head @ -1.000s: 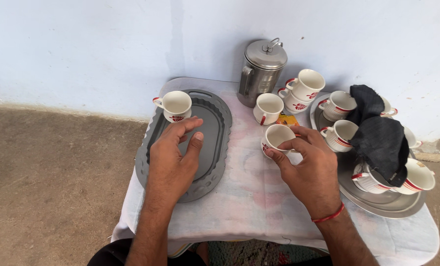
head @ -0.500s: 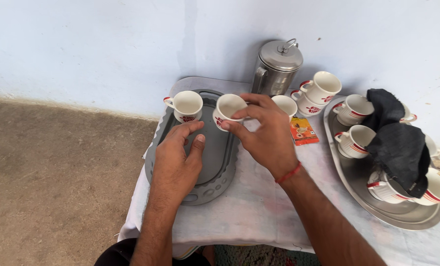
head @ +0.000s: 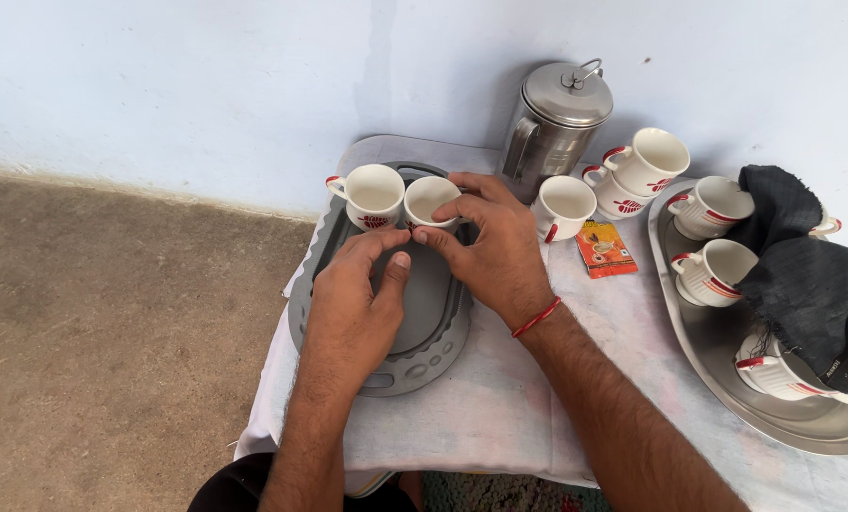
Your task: The person wipes a white ceramic cup with a dark cloth, then wipes a gray plastic tray. They place four cups on the tray, wipe a small packet, and finally wipe a stainless steel thermos before placing it on the tray.
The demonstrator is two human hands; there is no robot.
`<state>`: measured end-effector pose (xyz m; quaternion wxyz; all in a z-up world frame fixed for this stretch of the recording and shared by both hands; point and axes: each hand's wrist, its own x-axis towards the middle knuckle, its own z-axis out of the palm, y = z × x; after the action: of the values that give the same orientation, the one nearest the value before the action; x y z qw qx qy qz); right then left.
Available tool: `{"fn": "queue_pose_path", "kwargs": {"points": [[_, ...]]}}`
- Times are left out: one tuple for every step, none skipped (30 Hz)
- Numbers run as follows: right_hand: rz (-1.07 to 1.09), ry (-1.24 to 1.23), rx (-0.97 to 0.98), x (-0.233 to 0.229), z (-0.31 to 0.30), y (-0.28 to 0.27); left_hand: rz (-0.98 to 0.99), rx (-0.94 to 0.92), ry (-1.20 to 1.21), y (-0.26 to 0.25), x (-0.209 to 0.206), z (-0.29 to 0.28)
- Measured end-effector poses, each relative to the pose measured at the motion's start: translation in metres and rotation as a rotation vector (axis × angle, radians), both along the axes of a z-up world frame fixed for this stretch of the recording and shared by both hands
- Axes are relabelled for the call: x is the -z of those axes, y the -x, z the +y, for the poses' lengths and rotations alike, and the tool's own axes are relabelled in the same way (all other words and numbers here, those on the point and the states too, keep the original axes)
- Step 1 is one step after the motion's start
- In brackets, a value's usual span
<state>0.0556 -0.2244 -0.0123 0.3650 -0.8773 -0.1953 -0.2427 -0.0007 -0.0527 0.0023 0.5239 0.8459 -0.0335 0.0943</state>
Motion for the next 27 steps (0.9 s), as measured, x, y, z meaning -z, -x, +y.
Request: {"fn": "queue_pose_path", "kwargs": {"points": [[-0.018, 0.006, -0.004, 0.000, 0.000, 0.001, 0.020, -0.005, -0.003, 0.000, 0.000, 0.000], [-0.037, 0.013, -0.007, -0.001, 0.000, 0.002, 0.040, -0.009, -0.006, 0.000, 0.000, 0.000], [-0.056, 0.019, -0.009, -0.003, -0.001, 0.004, 0.059, -0.012, -0.010, 0.001, 0.000, -0.001], [-0.071, 0.018, -0.009, -0.004, -0.001, 0.005, 0.047, -0.012, -0.009, 0.001, 0.000, -0.002], [-0.086, 0.017, -0.009, -0.006, -0.002, 0.008, 0.035, -0.013, -0.009, 0.001, 0.001, -0.001], [-0.100, 0.017, -0.009, -0.008, -0.004, 0.010, 0.023, -0.013, -0.008, 0.001, 0.001, -0.002], [-0.109, 0.011, -0.005, -0.009, -0.005, 0.013, -0.002, -0.013, -0.013, 0.001, 0.001, -0.002], [-0.118, 0.005, 0.001, -0.011, -0.006, 0.015, -0.028, -0.012, -0.018, 0.001, 0.002, -0.002], [-0.128, -0.001, 0.007, -0.013, -0.007, 0.018, -0.053, -0.011, -0.023, 0.001, 0.002, -0.002], [-0.122, -0.009, 0.008, -0.015, -0.008, 0.020, -0.035, -0.014, -0.027, 0.001, 0.001, -0.003], [-0.116, -0.017, 0.009, -0.017, -0.008, 0.021, -0.016, -0.017, -0.031, 0.001, 0.001, -0.004], [-0.109, -0.026, 0.009, -0.018, -0.008, 0.023, 0.003, -0.021, -0.035, 0.002, 0.001, -0.004], [-0.116, -0.029, 0.005, -0.019, -0.008, 0.025, -0.006, -0.019, -0.032, 0.002, 0.001, -0.005], [-0.121, -0.033, 0.001, -0.020, -0.009, 0.027, -0.014, -0.017, -0.029, 0.003, 0.001, -0.005], [-0.127, -0.036, -0.003, -0.021, -0.010, 0.029, -0.022, -0.014, -0.027, 0.003, 0.001, -0.006], [-0.137, -0.030, 0.004, -0.023, -0.011, 0.030, -0.051, -0.010, -0.025, 0.003, 0.001, -0.006], [-0.147, -0.024, 0.011, -0.024, -0.012, 0.032, -0.081, -0.006, -0.024, 0.004, 0.001, -0.007], [-0.155, -0.018, 0.017, -0.025, -0.013, 0.035, -0.108, -0.002, -0.023, 0.004, 0.001, -0.009], [-0.144, -0.026, 0.017, -0.025, -0.014, 0.038, -0.129, 0.003, -0.014, 0.005, 0.002, -0.010], [-0.134, -0.032, 0.017, -0.026, -0.016, 0.041, -0.151, 0.008, -0.005, 0.006, 0.002, -0.011], [-0.124, -0.039, 0.017, -0.027, -0.018, 0.044, -0.173, 0.012, 0.005, 0.007, 0.001, -0.013], [-0.131, -0.042, 0.019, -0.029, -0.021, 0.047, -0.190, 0.025, 0.015, 0.009, 0.001, -0.015], [-0.137, -0.045, 0.021, -0.030, -0.023, 0.051, -0.208, 0.037, 0.024, 0.011, 0.000, -0.017], [-0.146, -0.049, 0.024, -0.031, -0.026, 0.054, -0.227, 0.050, 0.033, 0.012, -0.001, -0.019], [-0.153, -0.039, 0.043, -0.033, -0.029, 0.058, -0.234, 0.057, 0.046, 0.013, -0.003, -0.022], [-0.158, -0.031, 0.062, -0.033, -0.031, 0.062, -0.239, 0.064, 0.056, 0.016, -0.005, -0.026], [-0.163, -0.023, 0.081, -0.034, -0.034, 0.066, -0.243, 0.071, 0.067, 0.018, -0.006, -0.029]]}}
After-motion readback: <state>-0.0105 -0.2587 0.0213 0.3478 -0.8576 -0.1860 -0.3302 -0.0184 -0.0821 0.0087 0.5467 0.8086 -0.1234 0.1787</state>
